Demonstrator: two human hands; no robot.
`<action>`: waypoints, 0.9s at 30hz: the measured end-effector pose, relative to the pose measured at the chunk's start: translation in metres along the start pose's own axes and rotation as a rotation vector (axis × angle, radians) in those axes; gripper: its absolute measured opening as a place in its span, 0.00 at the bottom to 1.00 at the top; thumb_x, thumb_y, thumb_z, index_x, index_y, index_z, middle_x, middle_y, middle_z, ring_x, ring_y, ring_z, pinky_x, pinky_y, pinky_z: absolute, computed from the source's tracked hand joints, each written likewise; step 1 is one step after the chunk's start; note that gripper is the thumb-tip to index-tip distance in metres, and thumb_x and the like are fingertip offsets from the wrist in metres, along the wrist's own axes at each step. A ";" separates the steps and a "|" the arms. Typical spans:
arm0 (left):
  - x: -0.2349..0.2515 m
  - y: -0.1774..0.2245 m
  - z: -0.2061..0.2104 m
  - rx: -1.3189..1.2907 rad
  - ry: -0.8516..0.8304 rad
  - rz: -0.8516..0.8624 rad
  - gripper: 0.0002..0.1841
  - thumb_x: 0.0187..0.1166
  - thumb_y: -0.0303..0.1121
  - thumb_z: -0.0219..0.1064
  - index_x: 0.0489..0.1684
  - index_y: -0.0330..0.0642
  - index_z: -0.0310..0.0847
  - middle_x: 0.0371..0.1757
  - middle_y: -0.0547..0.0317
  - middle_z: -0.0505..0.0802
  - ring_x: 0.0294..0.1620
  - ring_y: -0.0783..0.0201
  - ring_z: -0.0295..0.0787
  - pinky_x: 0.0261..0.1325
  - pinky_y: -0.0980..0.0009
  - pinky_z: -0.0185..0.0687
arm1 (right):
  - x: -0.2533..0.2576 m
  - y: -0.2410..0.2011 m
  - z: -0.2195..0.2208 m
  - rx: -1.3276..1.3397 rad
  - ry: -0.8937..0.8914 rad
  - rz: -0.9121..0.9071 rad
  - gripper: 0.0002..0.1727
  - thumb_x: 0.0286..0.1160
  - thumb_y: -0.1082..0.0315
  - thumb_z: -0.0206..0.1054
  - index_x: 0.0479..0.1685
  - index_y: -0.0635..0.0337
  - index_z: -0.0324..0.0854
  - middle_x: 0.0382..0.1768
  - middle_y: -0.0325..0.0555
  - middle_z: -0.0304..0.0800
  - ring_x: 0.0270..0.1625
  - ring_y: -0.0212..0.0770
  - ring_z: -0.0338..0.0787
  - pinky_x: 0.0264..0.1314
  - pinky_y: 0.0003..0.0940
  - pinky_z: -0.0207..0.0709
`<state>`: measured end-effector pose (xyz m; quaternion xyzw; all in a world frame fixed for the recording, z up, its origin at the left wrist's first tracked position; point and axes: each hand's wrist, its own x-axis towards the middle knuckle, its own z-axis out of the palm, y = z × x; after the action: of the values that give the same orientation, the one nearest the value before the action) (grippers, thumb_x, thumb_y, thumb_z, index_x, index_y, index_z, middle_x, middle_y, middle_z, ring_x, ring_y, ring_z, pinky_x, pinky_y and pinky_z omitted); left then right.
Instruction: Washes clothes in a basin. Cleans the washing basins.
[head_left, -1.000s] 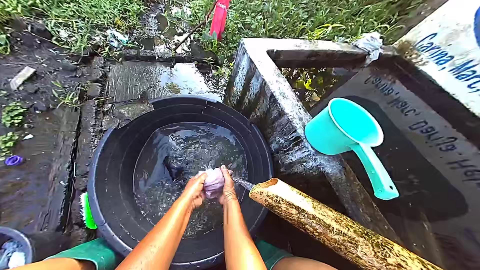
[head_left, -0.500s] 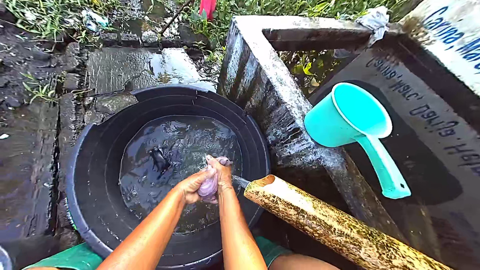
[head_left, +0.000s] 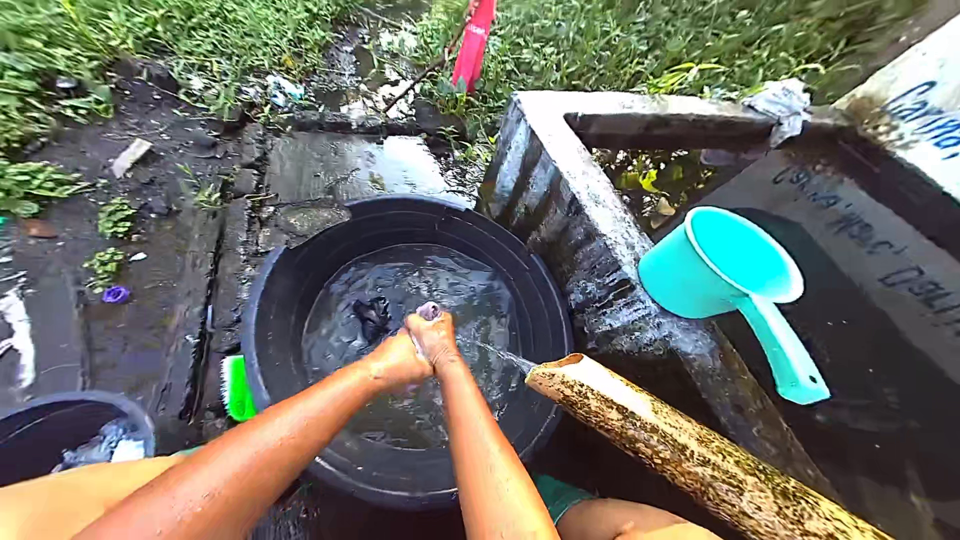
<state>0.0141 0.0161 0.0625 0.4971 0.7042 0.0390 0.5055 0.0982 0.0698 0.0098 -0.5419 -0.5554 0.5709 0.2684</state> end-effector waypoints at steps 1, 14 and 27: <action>-0.009 -0.002 -0.011 0.025 0.061 0.028 0.32 0.79 0.37 0.73 0.77 0.29 0.66 0.47 0.36 0.90 0.44 0.46 0.91 0.52 0.46 0.86 | -0.001 -0.007 0.009 0.056 0.018 -0.072 0.07 0.72 0.74 0.72 0.35 0.71 0.82 0.29 0.50 0.83 0.34 0.41 0.81 0.43 0.42 0.78; -0.198 -0.265 -0.156 0.023 0.766 -0.317 0.40 0.69 0.46 0.83 0.78 0.33 0.71 0.57 0.24 0.89 0.60 0.25 0.87 0.63 0.24 0.76 | -0.025 -0.021 0.020 0.191 -0.264 0.080 0.37 0.90 0.57 0.60 0.95 0.48 0.49 0.85 0.58 0.69 0.81 0.61 0.75 0.72 0.65 0.73; -0.078 -0.170 -0.175 0.226 0.287 -0.103 0.26 0.81 0.44 0.74 0.74 0.41 0.83 0.72 0.36 0.87 0.76 0.37 0.81 0.79 0.35 0.69 | -0.022 0.153 -0.049 0.296 0.316 0.696 0.24 0.93 0.65 0.54 0.82 0.67 0.66 0.77 0.68 0.74 0.72 0.60 0.81 0.68 0.55 0.76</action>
<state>-0.2295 -0.0490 0.1055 0.5032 0.7936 0.0041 0.3420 0.1940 0.0297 -0.1144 -0.7339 -0.2026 0.6112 0.2162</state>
